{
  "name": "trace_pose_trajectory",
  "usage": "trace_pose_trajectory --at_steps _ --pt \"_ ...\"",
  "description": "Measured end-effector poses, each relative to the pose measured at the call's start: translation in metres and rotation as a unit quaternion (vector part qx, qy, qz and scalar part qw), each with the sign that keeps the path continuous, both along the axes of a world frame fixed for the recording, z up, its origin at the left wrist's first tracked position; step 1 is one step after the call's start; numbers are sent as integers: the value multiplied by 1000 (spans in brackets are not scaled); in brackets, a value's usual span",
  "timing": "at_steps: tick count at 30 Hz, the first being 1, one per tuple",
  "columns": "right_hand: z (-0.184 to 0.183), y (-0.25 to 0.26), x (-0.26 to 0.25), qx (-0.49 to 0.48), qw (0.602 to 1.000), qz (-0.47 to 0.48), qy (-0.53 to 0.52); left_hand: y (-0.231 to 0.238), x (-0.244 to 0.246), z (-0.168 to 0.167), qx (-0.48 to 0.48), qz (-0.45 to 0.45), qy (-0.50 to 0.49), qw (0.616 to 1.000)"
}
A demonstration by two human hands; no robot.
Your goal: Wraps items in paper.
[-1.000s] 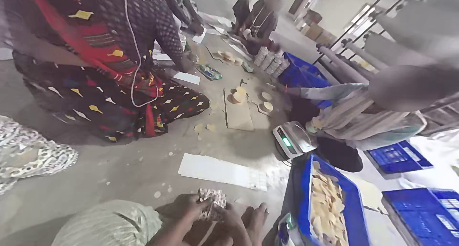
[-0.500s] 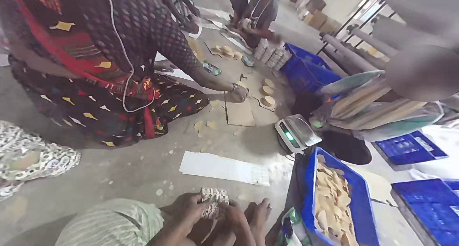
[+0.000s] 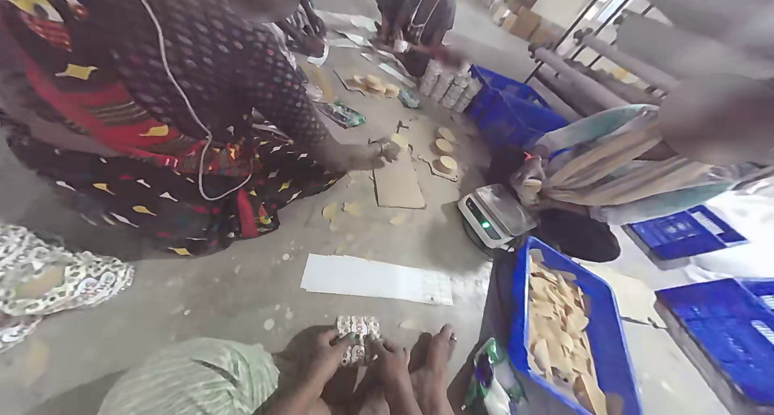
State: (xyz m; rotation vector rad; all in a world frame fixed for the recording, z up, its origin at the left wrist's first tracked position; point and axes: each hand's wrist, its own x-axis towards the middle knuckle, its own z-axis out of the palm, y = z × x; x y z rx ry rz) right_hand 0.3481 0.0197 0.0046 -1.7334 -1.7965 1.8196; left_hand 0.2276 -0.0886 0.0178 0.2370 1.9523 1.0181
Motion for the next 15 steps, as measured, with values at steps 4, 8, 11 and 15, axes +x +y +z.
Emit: trace_pose_trajectory --at_steps 4,8,11,15 --pt "-6 -3 3 11 1000 12 0 -3 1 -7 20 9 -19 1000" --pt "-11 -4 -1 26 1000 -3 -11 -1 -3 -2 17 6 -10 1000" --pt "-8 -6 0 21 1000 -5 1 0 3 -3 -4 15 12 1000" --pt "-2 -7 -3 39 999 -20 1 4 4 -4 6 28 8 1000"
